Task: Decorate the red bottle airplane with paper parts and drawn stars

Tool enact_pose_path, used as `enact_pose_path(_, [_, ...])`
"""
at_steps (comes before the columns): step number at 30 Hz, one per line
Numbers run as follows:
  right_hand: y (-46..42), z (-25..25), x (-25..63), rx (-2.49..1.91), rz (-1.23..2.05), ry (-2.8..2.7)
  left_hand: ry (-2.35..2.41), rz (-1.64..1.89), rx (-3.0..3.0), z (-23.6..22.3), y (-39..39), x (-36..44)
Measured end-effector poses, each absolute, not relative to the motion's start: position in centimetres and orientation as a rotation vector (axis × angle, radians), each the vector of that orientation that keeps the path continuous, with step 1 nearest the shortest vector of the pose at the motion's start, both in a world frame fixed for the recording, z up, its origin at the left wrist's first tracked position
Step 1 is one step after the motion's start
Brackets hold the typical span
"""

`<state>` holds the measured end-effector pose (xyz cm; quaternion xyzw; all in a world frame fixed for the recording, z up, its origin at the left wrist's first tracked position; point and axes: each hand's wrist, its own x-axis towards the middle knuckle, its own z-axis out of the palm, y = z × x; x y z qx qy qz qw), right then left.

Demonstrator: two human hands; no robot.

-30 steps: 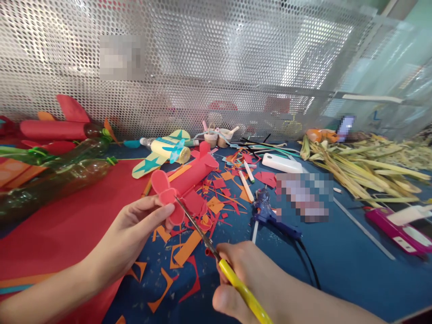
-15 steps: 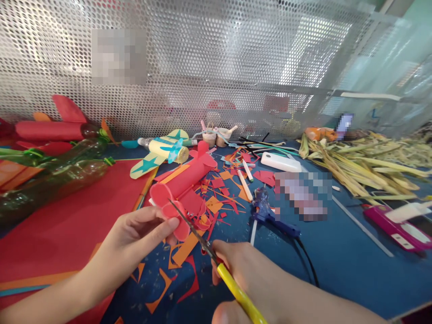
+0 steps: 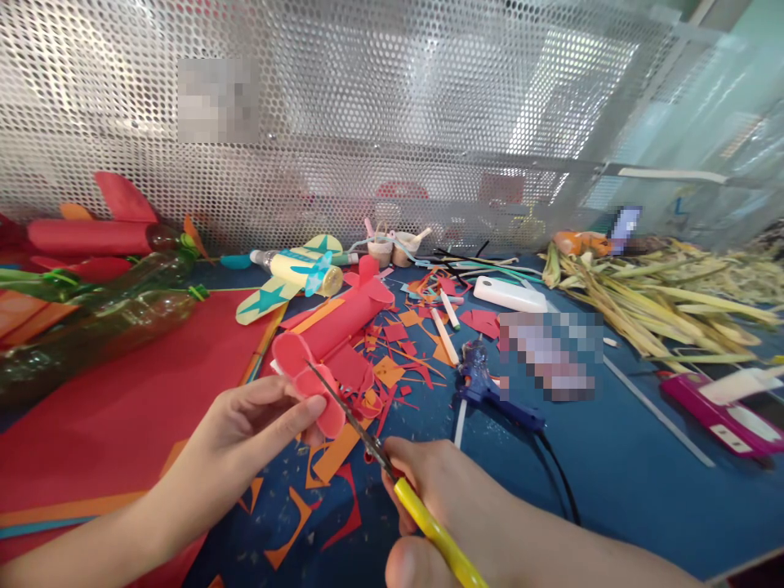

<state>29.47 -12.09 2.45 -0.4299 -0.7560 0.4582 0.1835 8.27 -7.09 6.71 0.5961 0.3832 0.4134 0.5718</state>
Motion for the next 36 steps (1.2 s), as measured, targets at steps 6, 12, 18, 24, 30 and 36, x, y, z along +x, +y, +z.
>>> enact_pose_path(6, [-12.6,4.1,29.1,-1.212,1.309,-2.030,0.876,0.970,1.353,6.9,-7.3,8.4])
enact_pose_path(12, [-12.3,4.6,29.2,-1.195,1.294,-2.058,0.888,0.972,1.337,6.5,-7.4,8.2])
enact_pose_path(18, [-12.5,4.3,29.2,-1.219,1.311,-2.065,0.883,0.976,1.353,6.8,-7.4,8.2])
enact_pose_path(24, [-12.6,4.2,29.2,-1.234,1.305,-2.067,0.866,0.967,1.296,6.8,-7.6,8.2])
enact_pose_path(30, [-12.6,4.3,29.2,-1.238,1.319,-2.062,0.895,0.926,1.289,6.8,-7.6,8.1])
enact_pose_path(36, [-12.3,4.2,29.5,-1.214,1.351,-2.049,0.931,0.923,1.307,6.7,-7.3,8.0])
